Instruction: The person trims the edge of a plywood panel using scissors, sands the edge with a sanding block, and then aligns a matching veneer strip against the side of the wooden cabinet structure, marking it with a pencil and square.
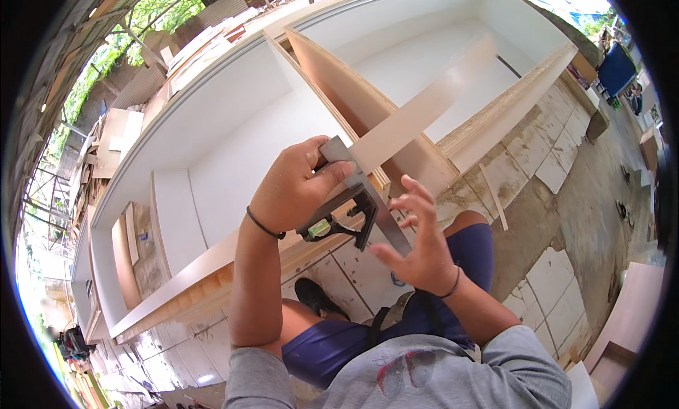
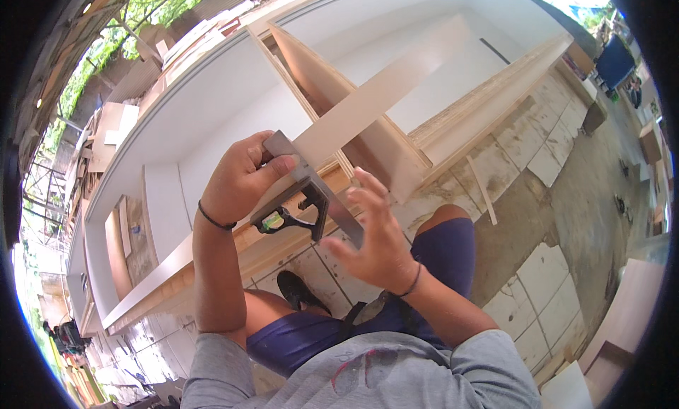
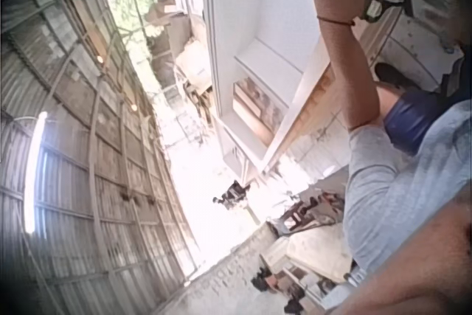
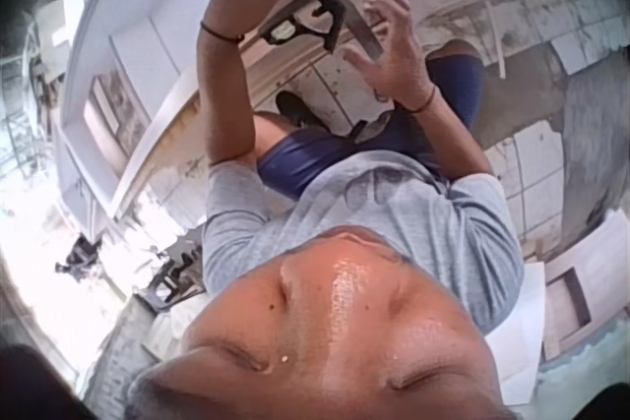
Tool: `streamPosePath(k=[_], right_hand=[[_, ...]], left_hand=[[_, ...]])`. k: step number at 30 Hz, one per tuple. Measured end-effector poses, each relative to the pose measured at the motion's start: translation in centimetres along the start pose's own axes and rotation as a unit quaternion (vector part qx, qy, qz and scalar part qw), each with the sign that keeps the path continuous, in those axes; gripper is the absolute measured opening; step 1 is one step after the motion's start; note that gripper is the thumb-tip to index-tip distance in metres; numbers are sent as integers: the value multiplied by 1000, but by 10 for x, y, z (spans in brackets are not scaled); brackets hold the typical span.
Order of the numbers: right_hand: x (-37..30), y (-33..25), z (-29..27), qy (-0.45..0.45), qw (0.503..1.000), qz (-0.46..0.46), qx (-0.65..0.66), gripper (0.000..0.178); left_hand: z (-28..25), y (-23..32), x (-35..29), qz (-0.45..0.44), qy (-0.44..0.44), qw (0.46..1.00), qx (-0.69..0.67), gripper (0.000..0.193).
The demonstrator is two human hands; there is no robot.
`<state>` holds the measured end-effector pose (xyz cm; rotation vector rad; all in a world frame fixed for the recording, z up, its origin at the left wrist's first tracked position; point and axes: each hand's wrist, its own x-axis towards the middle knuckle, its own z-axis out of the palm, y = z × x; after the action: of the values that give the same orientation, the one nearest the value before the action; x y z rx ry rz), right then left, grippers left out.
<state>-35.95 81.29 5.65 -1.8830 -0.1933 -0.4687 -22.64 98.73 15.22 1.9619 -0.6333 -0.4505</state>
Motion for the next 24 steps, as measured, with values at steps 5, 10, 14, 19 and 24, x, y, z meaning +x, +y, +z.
streamPosePath(k=[5,10,14,19,24], right_hand=[[-10,18,-5,-75,956,165,230,26],[-9,16,-14,-144,957,158,196,17],[-11,16,-23,-116,941,201,248,17],[2,-5,-22,-159,941,225,197,16],[1,4,-21,-149,954,191,179,17]], left_hand=[[1,5,6,2,-25,999,-32,20],[-9,10,2,-14,-82,989,-124,27],[-10,10,10,9,-123,987,-101,30],[-10,6,9,7,-106,980,-168,30],[-14,0,13,0,-123,978,-169,21]])
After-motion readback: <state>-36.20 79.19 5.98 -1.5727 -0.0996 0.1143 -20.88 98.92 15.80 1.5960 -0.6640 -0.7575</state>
